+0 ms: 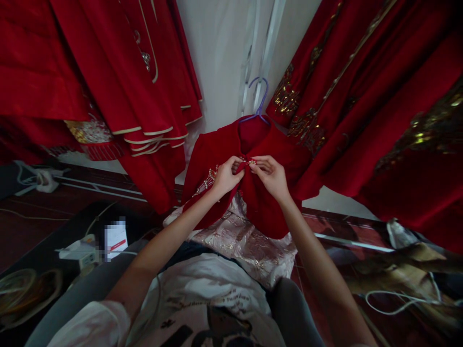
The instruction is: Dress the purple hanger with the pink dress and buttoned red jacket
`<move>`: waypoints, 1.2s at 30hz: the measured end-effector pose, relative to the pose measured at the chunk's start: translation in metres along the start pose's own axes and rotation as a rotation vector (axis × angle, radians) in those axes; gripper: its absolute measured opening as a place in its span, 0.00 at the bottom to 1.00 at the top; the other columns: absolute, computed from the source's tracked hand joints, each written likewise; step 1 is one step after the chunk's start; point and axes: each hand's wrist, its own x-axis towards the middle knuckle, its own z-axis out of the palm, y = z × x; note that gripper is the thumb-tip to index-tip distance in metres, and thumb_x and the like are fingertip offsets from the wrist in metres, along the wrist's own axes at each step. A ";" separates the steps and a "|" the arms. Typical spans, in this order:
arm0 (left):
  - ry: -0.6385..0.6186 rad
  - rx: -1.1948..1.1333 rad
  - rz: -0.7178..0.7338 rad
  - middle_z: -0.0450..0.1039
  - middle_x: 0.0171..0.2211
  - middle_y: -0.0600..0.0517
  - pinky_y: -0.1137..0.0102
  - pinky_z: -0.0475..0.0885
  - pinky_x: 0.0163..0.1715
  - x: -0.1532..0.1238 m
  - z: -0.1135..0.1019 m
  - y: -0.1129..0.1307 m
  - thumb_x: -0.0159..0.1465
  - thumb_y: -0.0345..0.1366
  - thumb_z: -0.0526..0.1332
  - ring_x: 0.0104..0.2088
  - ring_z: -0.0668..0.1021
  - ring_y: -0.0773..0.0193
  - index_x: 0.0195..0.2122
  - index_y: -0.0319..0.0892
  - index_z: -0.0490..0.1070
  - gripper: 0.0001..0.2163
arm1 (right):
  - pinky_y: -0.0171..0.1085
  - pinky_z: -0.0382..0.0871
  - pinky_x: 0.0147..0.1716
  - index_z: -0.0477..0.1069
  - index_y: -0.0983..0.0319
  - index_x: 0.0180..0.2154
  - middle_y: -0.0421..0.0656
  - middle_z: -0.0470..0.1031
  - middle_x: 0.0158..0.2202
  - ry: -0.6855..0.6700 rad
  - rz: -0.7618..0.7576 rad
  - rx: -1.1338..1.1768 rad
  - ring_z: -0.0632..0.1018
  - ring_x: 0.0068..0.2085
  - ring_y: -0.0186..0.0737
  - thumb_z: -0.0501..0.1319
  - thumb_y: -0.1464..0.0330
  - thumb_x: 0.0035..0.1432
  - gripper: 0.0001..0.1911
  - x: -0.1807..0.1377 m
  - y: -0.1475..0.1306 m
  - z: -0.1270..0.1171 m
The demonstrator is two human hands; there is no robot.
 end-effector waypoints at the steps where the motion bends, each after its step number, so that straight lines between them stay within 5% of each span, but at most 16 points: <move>1: -0.019 0.005 0.009 0.73 0.32 0.55 0.74 0.71 0.34 0.001 -0.002 0.002 0.55 0.26 0.59 0.32 0.76 0.69 0.37 0.43 0.66 0.09 | 0.40 0.77 0.42 0.73 0.58 0.40 0.41 0.78 0.39 0.001 -0.002 -0.003 0.79 0.41 0.39 0.67 0.61 0.52 0.13 0.002 0.000 0.000; 8: -0.140 0.035 0.049 0.72 0.34 0.55 0.74 0.70 0.33 0.010 -0.010 0.001 0.54 0.27 0.60 0.33 0.75 0.69 0.38 0.44 0.65 0.11 | 0.42 0.78 0.42 0.75 0.58 0.39 0.42 0.79 0.40 -0.004 0.005 0.010 0.80 0.40 0.40 0.68 0.61 0.50 0.14 0.014 0.005 -0.002; 18: -0.148 -0.014 -0.072 0.75 0.39 0.50 0.70 0.72 0.40 0.023 -0.007 -0.014 0.51 0.23 0.63 0.37 0.77 0.65 0.40 0.41 0.68 0.16 | 0.42 0.79 0.43 0.75 0.59 0.39 0.42 0.78 0.42 -0.019 0.100 0.098 0.80 0.41 0.39 0.69 0.59 0.48 0.16 0.021 0.014 0.001; 28: -0.066 -0.377 -0.212 0.74 0.38 0.49 0.67 0.71 0.44 0.009 -0.006 -0.020 0.54 0.26 0.65 0.39 0.77 0.66 0.38 0.39 0.66 0.12 | 0.40 0.78 0.41 0.74 0.59 0.39 0.41 0.77 0.39 -0.007 0.133 0.104 0.79 0.39 0.37 0.70 0.58 0.45 0.19 0.013 0.025 -0.012; 36: -0.157 -0.238 -0.150 0.74 0.37 0.49 0.68 0.70 0.42 0.018 -0.006 -0.018 0.54 0.26 0.64 0.37 0.75 0.66 0.39 0.38 0.69 0.11 | 0.38 0.78 0.38 0.74 0.61 0.39 0.43 0.78 0.39 0.017 0.033 0.010 0.79 0.39 0.38 0.67 0.60 0.50 0.15 0.017 0.027 -0.002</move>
